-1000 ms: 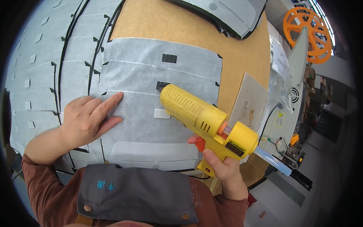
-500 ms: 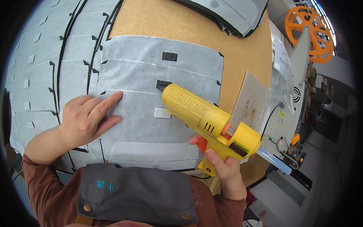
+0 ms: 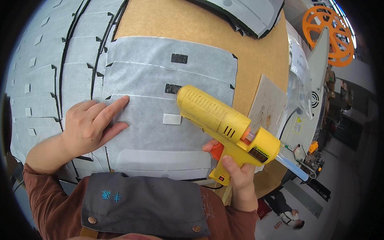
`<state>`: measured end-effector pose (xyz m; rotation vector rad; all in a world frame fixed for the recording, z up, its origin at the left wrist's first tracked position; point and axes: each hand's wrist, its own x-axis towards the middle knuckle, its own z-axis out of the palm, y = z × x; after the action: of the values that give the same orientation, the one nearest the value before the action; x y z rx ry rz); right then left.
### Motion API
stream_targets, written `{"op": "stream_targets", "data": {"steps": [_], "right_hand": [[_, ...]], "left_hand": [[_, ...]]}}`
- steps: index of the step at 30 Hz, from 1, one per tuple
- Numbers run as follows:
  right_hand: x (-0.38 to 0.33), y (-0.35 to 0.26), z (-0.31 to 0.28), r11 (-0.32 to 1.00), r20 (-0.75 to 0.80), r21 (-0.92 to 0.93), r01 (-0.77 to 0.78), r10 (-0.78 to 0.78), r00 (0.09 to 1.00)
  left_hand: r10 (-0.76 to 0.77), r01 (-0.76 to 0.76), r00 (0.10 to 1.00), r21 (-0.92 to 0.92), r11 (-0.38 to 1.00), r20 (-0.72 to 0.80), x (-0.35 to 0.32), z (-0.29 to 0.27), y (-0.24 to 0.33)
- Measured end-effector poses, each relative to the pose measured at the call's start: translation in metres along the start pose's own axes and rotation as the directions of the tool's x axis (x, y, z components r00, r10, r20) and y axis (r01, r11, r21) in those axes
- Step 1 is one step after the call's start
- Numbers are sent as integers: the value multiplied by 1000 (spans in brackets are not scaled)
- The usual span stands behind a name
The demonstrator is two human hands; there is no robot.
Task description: The person uses a yellow hot glue gun to apply glue to small black rectangular patches on light gray fabric pieces. They then press white rectangular pads onto the glued areas. The person repeatedly picks up fabric pieces, applies glue, and attaches pads in a repetitive assembly process on a workbench.
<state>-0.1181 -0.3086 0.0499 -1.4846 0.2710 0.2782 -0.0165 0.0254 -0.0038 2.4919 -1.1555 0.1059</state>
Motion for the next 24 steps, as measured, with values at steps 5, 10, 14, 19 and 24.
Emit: {"op": "stream_targets", "data": {"steps": [5, 10, 14, 19, 24], "right_hand": [[5, 2, 6, 1000, -25, 10, 13, -13, 1000], [4, 1, 2, 1000, -24, -12, -22, 22, 999], [3, 3, 1, 1000, -56, 2, 2, -2, 998], [0, 5, -2, 1000, -74, -9, 11, -11, 997], [-1, 6, -2, 1000, -78, -4, 15, -15, 997]], "left_hand": [[4, -4, 1000, 4, 1000, 1, 1, 0, 0], [0, 0, 1000, 2, 1000, 11, 1, -1, 0], [0, 0, 1000, -9, 1000, 14, 1, -1, 0], [3, -3, 1000, -9, 1000, 30, 2, -2, 0], [7, -7, 999, -3, 1000, 34, 2, -2, 0]]}}
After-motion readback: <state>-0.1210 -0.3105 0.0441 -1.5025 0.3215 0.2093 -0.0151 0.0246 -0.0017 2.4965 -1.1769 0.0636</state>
